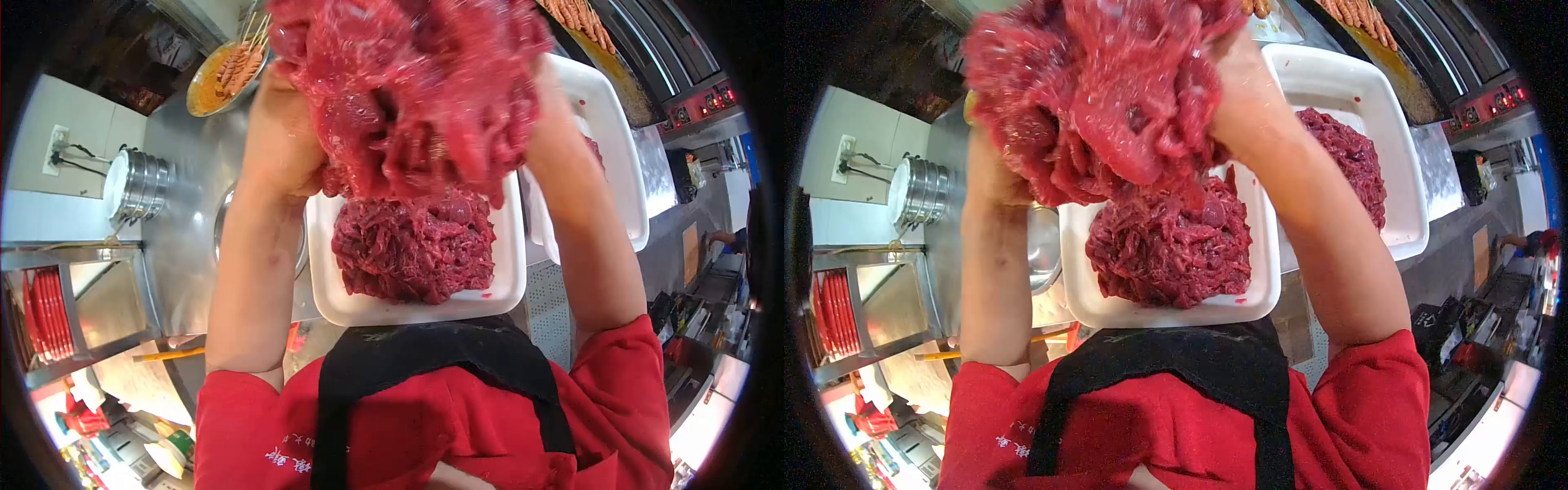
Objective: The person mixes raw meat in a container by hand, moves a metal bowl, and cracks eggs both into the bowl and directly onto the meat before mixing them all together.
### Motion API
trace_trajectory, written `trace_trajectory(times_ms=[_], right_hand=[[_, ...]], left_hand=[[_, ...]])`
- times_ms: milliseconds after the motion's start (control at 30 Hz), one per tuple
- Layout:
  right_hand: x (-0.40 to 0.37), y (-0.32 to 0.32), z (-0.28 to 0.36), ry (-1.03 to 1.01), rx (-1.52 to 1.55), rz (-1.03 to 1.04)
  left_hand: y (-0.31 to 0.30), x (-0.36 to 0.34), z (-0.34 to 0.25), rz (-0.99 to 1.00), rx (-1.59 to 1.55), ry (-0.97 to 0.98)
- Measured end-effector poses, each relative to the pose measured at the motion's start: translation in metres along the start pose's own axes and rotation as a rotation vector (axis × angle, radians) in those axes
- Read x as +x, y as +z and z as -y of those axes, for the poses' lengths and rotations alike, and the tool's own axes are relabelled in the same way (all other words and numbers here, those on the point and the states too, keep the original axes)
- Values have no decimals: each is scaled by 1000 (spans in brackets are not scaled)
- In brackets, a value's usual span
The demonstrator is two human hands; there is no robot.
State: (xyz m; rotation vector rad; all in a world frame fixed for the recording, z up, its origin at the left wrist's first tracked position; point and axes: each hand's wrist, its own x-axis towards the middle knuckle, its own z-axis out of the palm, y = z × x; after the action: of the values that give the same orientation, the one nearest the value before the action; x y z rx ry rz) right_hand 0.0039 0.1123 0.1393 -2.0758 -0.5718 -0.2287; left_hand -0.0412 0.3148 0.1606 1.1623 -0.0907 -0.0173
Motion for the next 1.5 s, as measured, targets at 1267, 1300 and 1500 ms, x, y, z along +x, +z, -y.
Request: trace_trajectory(times_ms=[1267, 1300, 1500], right_hand=[[-69, 119, -23, -120, -481, 630], [-74, 117, -28, -250, -476, 532], [-77, 135, -42, -197, -650, 873]], left_hand=[[-222, -300, 60, -1348, 150, -9], [-216, -307, 56, -1395, 158, -8], [-191, -380, 74, -1486, -330, 263]])
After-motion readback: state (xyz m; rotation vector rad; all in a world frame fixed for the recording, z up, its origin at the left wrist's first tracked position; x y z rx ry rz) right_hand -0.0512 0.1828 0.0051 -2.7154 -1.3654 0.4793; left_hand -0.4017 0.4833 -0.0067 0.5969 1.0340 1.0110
